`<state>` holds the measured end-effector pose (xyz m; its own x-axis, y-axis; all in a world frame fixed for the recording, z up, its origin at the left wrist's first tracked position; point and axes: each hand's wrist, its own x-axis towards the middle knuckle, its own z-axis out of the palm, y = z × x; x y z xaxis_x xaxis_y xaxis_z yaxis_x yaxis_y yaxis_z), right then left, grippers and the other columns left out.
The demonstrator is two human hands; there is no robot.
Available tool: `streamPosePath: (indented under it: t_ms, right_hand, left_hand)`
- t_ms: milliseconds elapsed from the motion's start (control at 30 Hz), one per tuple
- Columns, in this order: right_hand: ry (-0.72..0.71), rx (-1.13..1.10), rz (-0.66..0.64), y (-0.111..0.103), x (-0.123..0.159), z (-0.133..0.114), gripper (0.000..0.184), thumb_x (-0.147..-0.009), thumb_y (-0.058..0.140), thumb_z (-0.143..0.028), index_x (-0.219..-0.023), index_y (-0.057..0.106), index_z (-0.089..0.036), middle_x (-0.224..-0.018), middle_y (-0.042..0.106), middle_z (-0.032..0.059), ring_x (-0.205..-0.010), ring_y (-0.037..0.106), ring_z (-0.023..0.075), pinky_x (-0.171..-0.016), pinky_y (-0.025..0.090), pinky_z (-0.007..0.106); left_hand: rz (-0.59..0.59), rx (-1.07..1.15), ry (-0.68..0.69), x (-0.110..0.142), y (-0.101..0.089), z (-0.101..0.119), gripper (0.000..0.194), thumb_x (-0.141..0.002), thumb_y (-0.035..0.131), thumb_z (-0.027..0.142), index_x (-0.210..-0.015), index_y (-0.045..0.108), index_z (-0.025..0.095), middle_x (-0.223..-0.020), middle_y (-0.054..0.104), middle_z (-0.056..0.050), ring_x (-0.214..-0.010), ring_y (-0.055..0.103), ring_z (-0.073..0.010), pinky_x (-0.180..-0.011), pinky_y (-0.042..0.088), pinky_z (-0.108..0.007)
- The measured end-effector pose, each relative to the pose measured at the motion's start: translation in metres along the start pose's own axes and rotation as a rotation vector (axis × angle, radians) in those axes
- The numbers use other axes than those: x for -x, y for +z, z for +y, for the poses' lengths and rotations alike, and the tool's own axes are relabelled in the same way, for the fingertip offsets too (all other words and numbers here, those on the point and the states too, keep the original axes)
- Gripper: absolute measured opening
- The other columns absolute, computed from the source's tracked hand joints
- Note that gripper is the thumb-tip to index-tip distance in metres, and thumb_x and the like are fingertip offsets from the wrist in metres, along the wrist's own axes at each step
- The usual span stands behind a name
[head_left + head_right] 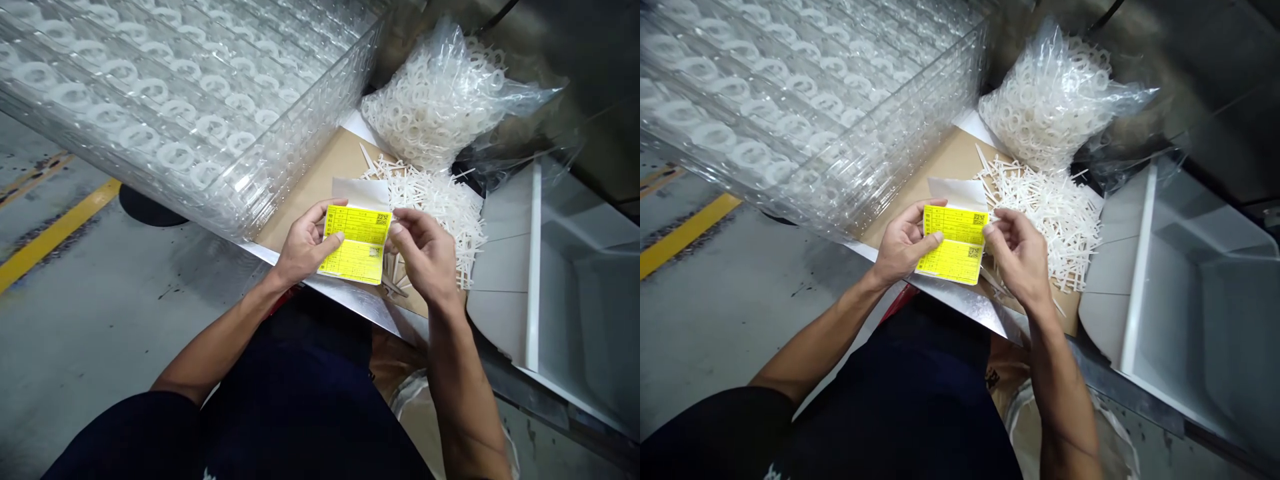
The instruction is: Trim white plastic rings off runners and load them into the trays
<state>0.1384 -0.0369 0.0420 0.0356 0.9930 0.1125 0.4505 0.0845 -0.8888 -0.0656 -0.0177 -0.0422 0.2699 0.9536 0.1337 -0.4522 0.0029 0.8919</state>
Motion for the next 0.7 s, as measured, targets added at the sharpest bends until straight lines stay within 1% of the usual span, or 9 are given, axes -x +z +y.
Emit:
streamPosePath:
  t_ms: [67,100,133,200,267,367,467,567,700]
  right_hand:
    - [0.168,-0.171,-0.135,0.005,0.007,0.005,0.03,-0.092,0.074,-0.048,-0.099,0.074,-0.019,-0.075,0.071,0.0008,-0.058,0.062,0.0144,-0.057,0.057,0.031]
    - [0.224,-0.235,-0.166,0.009,0.01,0.006,0.031,-0.09,0.075,-0.049,-0.094,0.075,-0.019,-0.071,0.07,-0.0001,-0.054,0.06,0.0132,-0.054,0.056,0.03]
    - [0.263,-0.289,-0.174,0.013,0.012,0.006,0.031,-0.088,0.078,-0.049,-0.09,0.075,-0.019,-0.07,0.071,-0.0003,-0.053,0.059,0.0128,-0.054,0.056,0.03]
    - [0.312,-0.373,-0.163,0.019,0.015,0.006,0.029,-0.084,0.081,-0.047,-0.089,0.075,-0.019,-0.074,0.075,0.001,-0.056,0.064,0.0145,-0.057,0.058,0.031]
    - [0.333,-0.412,-0.156,0.022,0.015,0.006,0.028,-0.084,0.082,-0.046,-0.09,0.076,-0.02,-0.08,0.078,0.0029,-0.063,0.07,0.0177,-0.062,0.061,0.034]
    - [0.33,-0.42,-0.167,0.023,0.015,0.008,0.026,-0.085,0.081,-0.044,-0.093,0.076,-0.02,-0.086,0.08,0.0043,-0.069,0.074,0.0204,-0.064,0.062,0.036]
    - [0.323,-0.413,-0.167,0.023,0.015,0.009,0.025,-0.086,0.079,-0.044,-0.095,0.077,-0.021,-0.088,0.081,0.0047,-0.072,0.075,0.0213,-0.064,0.062,0.036]
    - [0.321,-0.429,-0.158,0.023,0.016,0.008,0.025,-0.085,0.08,-0.044,-0.094,0.077,-0.021,-0.089,0.082,0.0044,-0.075,0.076,0.0221,-0.067,0.063,0.037]
    - [0.32,-0.423,-0.155,0.024,0.015,0.007,0.021,-0.085,0.078,-0.042,-0.094,0.077,-0.022,-0.091,0.082,0.0041,-0.075,0.076,0.022,-0.067,0.063,0.037]
  left_hand:
    - [0.005,-0.014,0.01,0.0,0.001,0.001,0.057,-0.089,0.075,0.027,-0.142,0.054,0.02,-0.135,0.069,-0.013,-0.104,0.076,-0.0231,-0.079,0.067,-0.029]
    - [0.019,-0.021,0.02,-0.001,0.001,0.002,0.059,-0.088,0.076,0.027,-0.142,0.054,0.021,-0.138,0.067,-0.013,-0.105,0.076,-0.0234,-0.08,0.067,-0.029]
    - [0.035,-0.025,0.031,-0.001,0.002,0.003,0.063,-0.087,0.078,0.027,-0.144,0.052,0.021,-0.141,0.066,-0.014,-0.105,0.076,-0.0237,-0.081,0.067,-0.029]
    - [0.056,-0.024,0.05,-0.002,0.003,0.004,0.076,-0.083,0.082,0.028,-0.15,0.046,0.025,-0.143,0.064,-0.014,-0.104,0.076,-0.0241,-0.08,0.067,-0.029]
    - [0.059,-0.025,0.056,-0.002,0.003,0.005,0.087,-0.082,0.084,0.029,-0.156,0.038,0.029,-0.143,0.064,-0.014,-0.1,0.077,-0.0238,-0.077,0.067,-0.029]
    - [0.061,-0.035,0.046,-0.003,0.002,0.005,0.093,-0.082,0.084,0.031,-0.159,0.032,0.03,-0.142,0.064,-0.014,-0.095,0.078,-0.0228,-0.074,0.066,-0.028]
    - [0.062,-0.038,0.047,-0.003,0.001,0.002,0.092,-0.08,0.084,0.03,-0.157,0.033,0.029,-0.141,0.065,-0.014,-0.097,0.078,-0.0233,-0.075,0.066,-0.029]
    - [0.049,-0.032,0.068,-0.004,0.0,0.0,0.088,-0.079,0.084,0.026,-0.155,0.038,0.028,-0.141,0.065,-0.013,-0.102,0.077,-0.0236,-0.078,0.066,-0.028]
    - [0.038,-0.025,0.082,-0.005,0.0,0.0,0.084,-0.078,0.084,0.024,-0.151,0.042,0.026,-0.136,0.067,-0.012,-0.105,0.076,-0.0238,-0.08,0.066,-0.029]
